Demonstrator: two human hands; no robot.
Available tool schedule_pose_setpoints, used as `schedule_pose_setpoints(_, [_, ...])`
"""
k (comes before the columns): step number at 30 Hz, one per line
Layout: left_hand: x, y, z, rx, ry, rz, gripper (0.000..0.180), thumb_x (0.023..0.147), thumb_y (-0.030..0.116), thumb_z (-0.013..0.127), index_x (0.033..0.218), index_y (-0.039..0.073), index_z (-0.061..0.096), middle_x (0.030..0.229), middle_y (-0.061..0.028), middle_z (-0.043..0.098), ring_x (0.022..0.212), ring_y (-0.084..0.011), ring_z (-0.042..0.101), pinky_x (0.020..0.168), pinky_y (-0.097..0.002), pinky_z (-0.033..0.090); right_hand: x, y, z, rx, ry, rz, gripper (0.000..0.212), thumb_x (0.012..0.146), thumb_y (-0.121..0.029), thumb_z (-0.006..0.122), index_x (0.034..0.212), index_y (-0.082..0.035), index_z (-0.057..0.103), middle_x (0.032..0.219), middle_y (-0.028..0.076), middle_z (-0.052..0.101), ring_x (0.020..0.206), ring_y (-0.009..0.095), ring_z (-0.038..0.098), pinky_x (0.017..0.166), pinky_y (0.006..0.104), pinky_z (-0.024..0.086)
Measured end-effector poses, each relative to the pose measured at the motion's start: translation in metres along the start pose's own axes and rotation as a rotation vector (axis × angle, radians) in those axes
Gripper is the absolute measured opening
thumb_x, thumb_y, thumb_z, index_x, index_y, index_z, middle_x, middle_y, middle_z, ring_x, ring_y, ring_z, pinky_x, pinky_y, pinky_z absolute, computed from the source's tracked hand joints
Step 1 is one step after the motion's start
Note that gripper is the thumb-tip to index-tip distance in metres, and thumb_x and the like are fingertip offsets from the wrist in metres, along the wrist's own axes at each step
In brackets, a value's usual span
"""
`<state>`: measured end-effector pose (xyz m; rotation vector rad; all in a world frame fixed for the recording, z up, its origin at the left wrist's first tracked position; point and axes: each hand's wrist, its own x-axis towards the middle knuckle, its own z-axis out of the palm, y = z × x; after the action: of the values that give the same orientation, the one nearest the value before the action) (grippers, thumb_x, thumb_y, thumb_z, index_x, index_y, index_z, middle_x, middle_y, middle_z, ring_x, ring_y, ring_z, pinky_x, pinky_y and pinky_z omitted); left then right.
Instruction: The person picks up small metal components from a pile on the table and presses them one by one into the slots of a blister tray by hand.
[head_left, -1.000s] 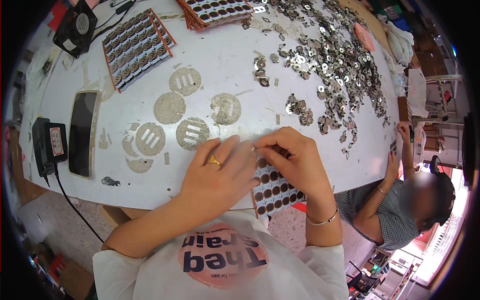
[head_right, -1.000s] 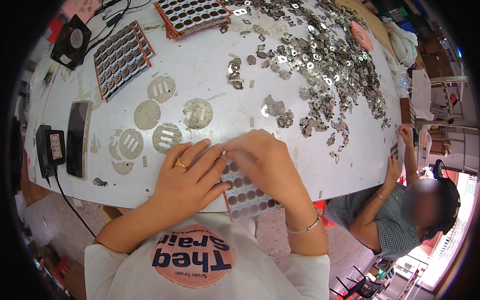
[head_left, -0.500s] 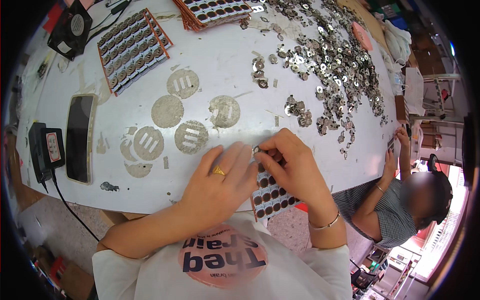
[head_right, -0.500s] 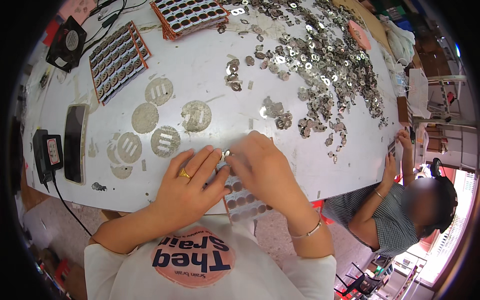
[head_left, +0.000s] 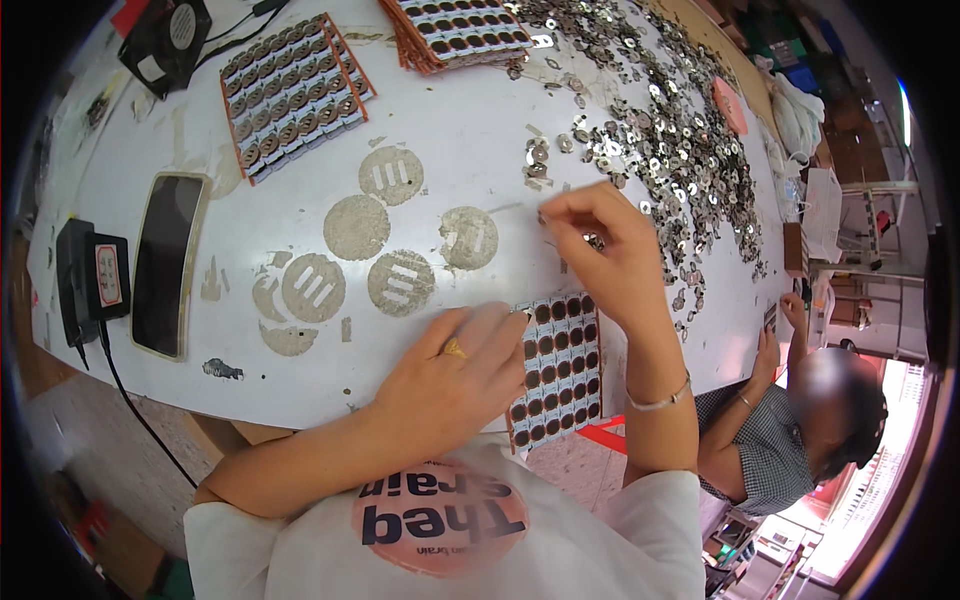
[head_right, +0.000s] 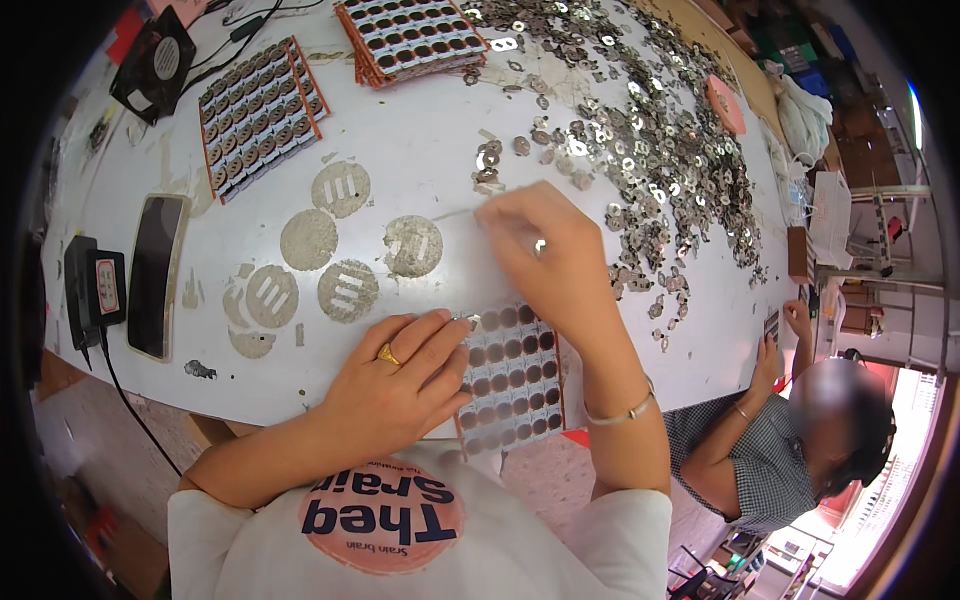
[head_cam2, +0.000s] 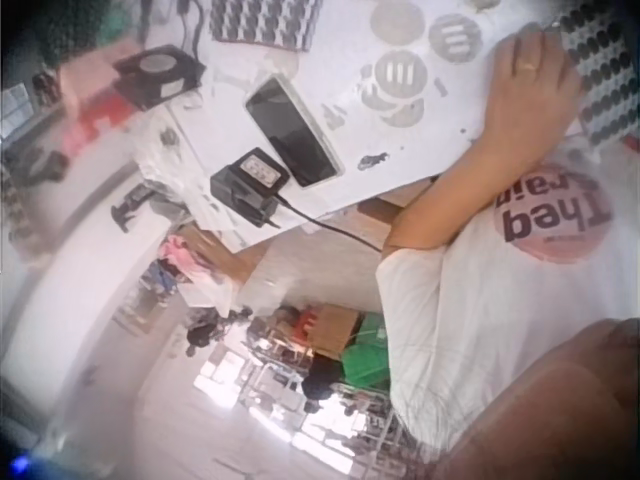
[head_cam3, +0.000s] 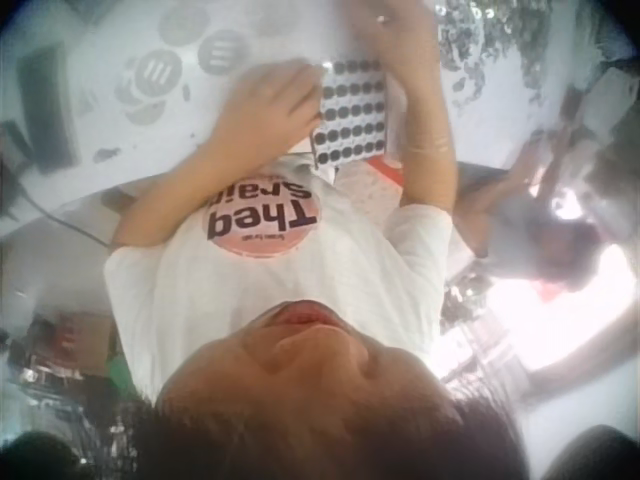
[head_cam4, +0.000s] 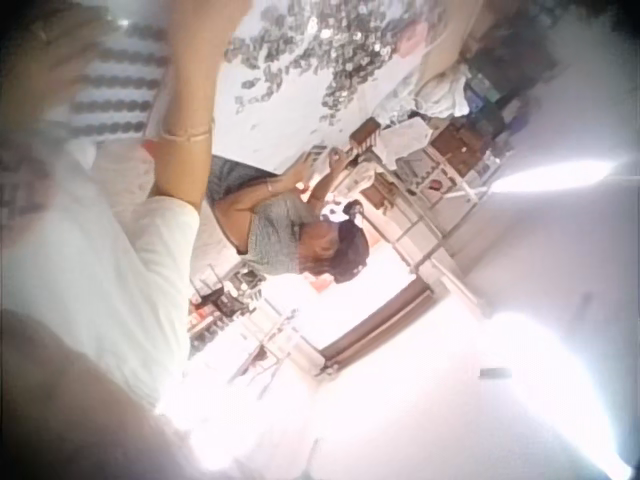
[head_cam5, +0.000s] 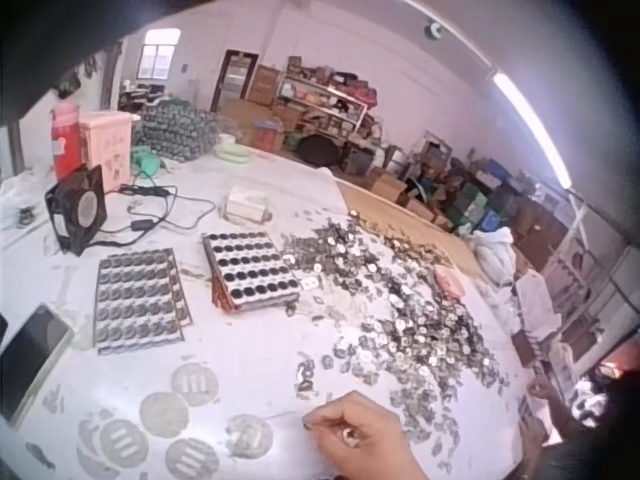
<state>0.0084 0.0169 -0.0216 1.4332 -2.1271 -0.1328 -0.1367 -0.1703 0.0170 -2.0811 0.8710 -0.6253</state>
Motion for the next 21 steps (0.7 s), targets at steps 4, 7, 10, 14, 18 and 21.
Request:
schedule_pose_setpoints(4, [0.001, 0.000, -0.001, 0.004, -0.032, 0.038, 0.039, 0.085, 0.030, 0.080, 0.110, 0.001, 0.070, 0.138, -0.0154, 0.062, 0.129, -0.0299, 0.058, 0.106, -0.0459, 0.047, -0.034, -0.015, -0.017, 0.365, -0.086, 0.092, 0.017, 0.093, 0.010, 0.070, 0.105, -0.001, 0.070, 0.104, 0.001, 0.065, 0.091, 0.006, 0.061, 0.078, 0.0220, 0.051])
schedule_pose_setpoints(7, [0.001, 0.001, -0.001, -0.035, -0.038, -0.001, 0.040, 0.084, 0.028, 0.080, 0.110, 0.000, 0.070, 0.139, -0.0149, 0.061, 0.128, -0.0300, 0.058, 0.105, -0.0461, 0.047, -0.053, -0.008, -0.019, 0.605, -0.128, 0.155, 0.024, 0.092, 0.013, 0.069, 0.111, -0.001, 0.068, 0.105, 0.001, 0.066, 0.093, 0.005, 0.061, 0.077, 0.0218, 0.050])
schedule_pose_setpoints(10, [0.001, 0.001, 0.000, -0.091, 0.013, -0.009, 0.041, 0.082, 0.026, 0.082, 0.111, 0.000, 0.071, 0.140, -0.0142, 0.061, 0.128, -0.0299, 0.057, 0.105, -0.0464, 0.047, -0.066, -0.008, -0.019, 0.611, -0.101, 0.213, 0.029, 0.091, 0.013, 0.068, 0.116, -0.001, 0.068, 0.106, 0.000, 0.068, 0.092, 0.004, 0.062, 0.076, 0.0209, 0.051])
schedule_pose_setpoints(14, [0.000, 0.000, 0.002, -0.065, -0.013, 0.002, 0.043, 0.080, 0.025, 0.084, 0.112, 0.000, 0.071, 0.141, -0.0136, 0.061, 0.128, -0.0289, 0.056, 0.105, -0.0461, 0.046, -0.074, -0.018, -0.015, 0.397, -0.072, 0.294, 0.023, 0.094, 0.008, 0.070, 0.114, -0.001, 0.073, 0.107, 0.000, 0.071, 0.091, 0.005, 0.065, 0.076, 0.0217, 0.053])
schedule_pose_setpoints(18, [0.001, 0.001, 0.001, -0.061, -0.008, -0.003, 0.044, 0.080, 0.025, 0.085, 0.113, 0.000, 0.071, 0.141, -0.0134, 0.061, 0.127, -0.0282, 0.056, 0.105, -0.0460, 0.045, -0.079, -0.011, -0.018, 0.374, -0.096, 0.386, 0.016, 0.096, 0.003, 0.072, 0.110, -0.001, 0.078, 0.101, 0.001, 0.075, 0.085, 0.006, 0.067, 0.075, 0.0227, 0.054])
schedule_pose_setpoints(21, [0.000, 0.000, 0.003, -0.050, -0.010, 0.009, 0.045, 0.079, 0.025, 0.085, 0.113, 0.000, 0.071, 0.141, -0.0130, 0.061, 0.128, -0.0279, 0.056, 0.105, -0.0461, 0.045, -0.080, -0.005, -0.020, 0.411, -0.137, 0.506, 0.013, 0.097, 0.000, 0.073, 0.109, 0.000, 0.078, 0.096, 0.000, 0.075, 0.082, 0.006, 0.067, 0.073, 0.0229, 0.055])
